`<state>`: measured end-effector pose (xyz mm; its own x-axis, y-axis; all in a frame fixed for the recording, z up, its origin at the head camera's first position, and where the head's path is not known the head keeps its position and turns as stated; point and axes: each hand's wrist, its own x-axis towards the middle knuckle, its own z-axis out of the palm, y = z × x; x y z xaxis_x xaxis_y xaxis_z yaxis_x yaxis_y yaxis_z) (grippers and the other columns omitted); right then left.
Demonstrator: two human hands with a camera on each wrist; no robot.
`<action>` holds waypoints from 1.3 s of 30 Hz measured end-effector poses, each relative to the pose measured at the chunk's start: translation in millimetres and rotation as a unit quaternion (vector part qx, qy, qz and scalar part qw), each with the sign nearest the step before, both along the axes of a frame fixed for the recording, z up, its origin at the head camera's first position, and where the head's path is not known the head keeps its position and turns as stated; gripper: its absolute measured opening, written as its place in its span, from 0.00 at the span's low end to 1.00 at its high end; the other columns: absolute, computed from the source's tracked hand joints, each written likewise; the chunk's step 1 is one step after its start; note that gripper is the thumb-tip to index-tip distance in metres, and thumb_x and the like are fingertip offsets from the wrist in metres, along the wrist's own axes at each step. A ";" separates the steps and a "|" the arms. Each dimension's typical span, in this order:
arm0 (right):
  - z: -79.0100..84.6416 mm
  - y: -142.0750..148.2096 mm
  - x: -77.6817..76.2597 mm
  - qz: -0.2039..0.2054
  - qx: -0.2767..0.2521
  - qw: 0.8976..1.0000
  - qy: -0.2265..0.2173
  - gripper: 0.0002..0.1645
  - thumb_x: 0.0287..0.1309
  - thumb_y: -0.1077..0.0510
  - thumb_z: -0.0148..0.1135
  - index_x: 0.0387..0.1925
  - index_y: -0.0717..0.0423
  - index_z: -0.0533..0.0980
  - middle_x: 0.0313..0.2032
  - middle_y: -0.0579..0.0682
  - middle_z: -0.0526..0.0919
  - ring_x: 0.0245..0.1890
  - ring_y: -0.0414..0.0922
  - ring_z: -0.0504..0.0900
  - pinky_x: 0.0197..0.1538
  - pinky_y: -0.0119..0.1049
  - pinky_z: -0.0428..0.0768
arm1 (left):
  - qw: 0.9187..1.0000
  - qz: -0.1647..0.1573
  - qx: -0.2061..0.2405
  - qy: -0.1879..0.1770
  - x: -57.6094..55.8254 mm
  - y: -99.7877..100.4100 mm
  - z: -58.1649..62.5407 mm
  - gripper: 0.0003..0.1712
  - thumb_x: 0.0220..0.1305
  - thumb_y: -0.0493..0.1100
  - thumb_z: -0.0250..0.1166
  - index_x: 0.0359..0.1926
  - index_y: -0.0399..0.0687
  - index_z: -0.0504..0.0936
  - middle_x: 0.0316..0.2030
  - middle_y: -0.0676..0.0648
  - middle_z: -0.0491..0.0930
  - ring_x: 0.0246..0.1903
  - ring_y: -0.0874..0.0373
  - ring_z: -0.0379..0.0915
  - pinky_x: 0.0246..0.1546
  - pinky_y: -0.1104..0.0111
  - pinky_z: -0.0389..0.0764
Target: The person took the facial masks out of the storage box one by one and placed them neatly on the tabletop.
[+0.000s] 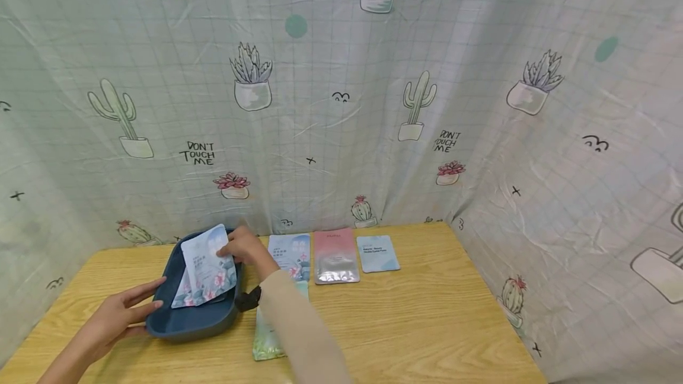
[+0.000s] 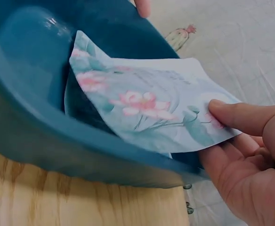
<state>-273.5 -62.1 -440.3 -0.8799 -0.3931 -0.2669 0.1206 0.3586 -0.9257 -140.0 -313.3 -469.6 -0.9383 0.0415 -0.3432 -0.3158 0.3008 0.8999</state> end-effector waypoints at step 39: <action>6.9 149.7 27.8 -0.046 -0.065 0.990 0.120 0.13 0.68 0.60 0.65 0.51 0.61 0.83 0.30 0.50 0.88 0.24 0.38 0.75 0.29 0.30 0.75 | 1.000 -0.006 0.010 0.002 0.6 -0.2 1.1 0.44 0.72 0.42 0.65 0.79 0.40 0.52 0.76 0.26 0.45 0.51 0.52 0.82 0.46 0.56 0.87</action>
